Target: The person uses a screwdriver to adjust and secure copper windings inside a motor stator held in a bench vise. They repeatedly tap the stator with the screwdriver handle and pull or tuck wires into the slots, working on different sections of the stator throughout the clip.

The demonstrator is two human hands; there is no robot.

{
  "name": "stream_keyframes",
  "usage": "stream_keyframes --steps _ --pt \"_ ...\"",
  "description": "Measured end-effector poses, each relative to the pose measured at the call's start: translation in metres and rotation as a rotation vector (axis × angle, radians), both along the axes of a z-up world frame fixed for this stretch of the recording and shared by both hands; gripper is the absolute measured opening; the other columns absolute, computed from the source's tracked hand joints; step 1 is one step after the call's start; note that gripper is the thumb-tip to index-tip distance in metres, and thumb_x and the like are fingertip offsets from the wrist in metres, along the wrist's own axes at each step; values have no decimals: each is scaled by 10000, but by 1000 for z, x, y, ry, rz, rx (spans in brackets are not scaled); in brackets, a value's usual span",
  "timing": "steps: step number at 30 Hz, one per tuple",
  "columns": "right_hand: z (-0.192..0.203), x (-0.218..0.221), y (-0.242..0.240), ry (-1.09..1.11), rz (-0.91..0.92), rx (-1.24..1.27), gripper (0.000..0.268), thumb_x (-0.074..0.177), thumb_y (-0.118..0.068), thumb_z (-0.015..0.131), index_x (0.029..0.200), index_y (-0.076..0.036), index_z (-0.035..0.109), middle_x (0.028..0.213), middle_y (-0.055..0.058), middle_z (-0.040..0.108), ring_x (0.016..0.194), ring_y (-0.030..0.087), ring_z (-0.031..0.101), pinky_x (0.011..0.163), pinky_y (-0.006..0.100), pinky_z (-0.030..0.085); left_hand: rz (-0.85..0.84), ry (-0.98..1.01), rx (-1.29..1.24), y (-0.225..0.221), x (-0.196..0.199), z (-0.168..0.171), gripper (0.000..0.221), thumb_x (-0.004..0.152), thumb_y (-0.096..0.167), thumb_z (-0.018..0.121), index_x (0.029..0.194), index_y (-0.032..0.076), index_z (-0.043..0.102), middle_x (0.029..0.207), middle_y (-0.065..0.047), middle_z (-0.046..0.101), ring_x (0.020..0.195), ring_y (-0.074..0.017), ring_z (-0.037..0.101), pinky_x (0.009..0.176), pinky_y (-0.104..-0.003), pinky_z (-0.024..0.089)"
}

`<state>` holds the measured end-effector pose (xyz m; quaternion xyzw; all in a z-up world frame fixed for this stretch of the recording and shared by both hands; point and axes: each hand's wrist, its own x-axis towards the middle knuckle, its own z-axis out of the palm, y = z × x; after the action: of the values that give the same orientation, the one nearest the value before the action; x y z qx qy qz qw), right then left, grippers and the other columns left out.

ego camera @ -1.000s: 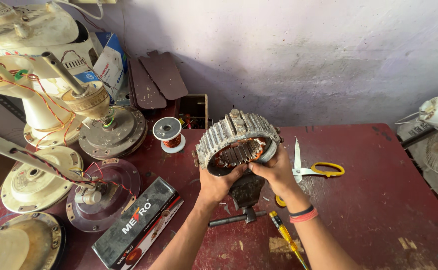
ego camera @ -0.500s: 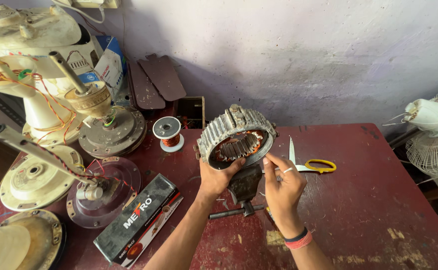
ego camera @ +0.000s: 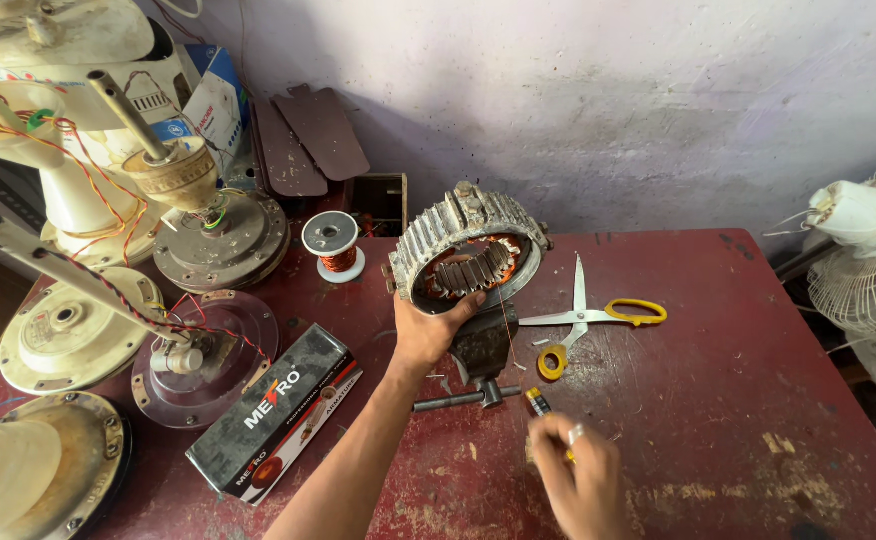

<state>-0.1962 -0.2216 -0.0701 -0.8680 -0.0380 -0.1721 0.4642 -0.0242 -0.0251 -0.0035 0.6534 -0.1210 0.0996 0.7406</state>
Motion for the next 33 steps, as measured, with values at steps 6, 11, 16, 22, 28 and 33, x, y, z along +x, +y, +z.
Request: stream_keyframes --steps 6,11,16,22,28,33 --pt "-8 -60 -13 550 -63 -48 122 871 -163 671 908 -89 761 646 34 716 508 117 567 456 289 418 20 -11 82 0 4 -3 484 749 94 885 1186 21 693 1092 -81 775 1011 -173 734 947 -336 588" --pt "23 -25 -28 724 10 -121 201 844 -237 717 989 -105 763 728 34 753 614 131 621 566 308 480 30 -33 105 -1 5 -4 477 754 103 889 1180 17 692 1096 -84 771 1017 -178 732 952 -341 586" --pt "62 -22 -33 852 141 -235 316 818 -311 764 1070 -121 765 810 34 790 719 145 676 676 328 542 18 5 72 -1 3 -2 493 740 106 892 1180 25 684 1099 -76 767 1021 -175 731 953 -342 589" --pt "122 12 -55 817 70 -321 464 786 -400 820 1167 -140 768 909 33 835 846 163 741 808 351 617 0 21 35 1 0 2 489 741 84 879 1184 13 684 1116 -83 760 1033 -178 727 968 -342 585" --pt "126 120 -44 -143 212 397 1004 728 -191 884 1550 -14 335 1384 179 633 1272 262 611 1115 408 472 -35 16 -30 -1 -2 2 489 745 66 876 1191 5 685 1115 -94 756 1032 -175 721 965 -343 584" --pt "101 188 -7 -69 542 785 1072 658 -86 926 1558 -65 345 1415 170 573 1337 268 555 1186 402 442 -65 -36 -54 1 0 1 468 771 47 877 1199 0 694 1130 -96 765 1037 -174 723 958 -342 590"
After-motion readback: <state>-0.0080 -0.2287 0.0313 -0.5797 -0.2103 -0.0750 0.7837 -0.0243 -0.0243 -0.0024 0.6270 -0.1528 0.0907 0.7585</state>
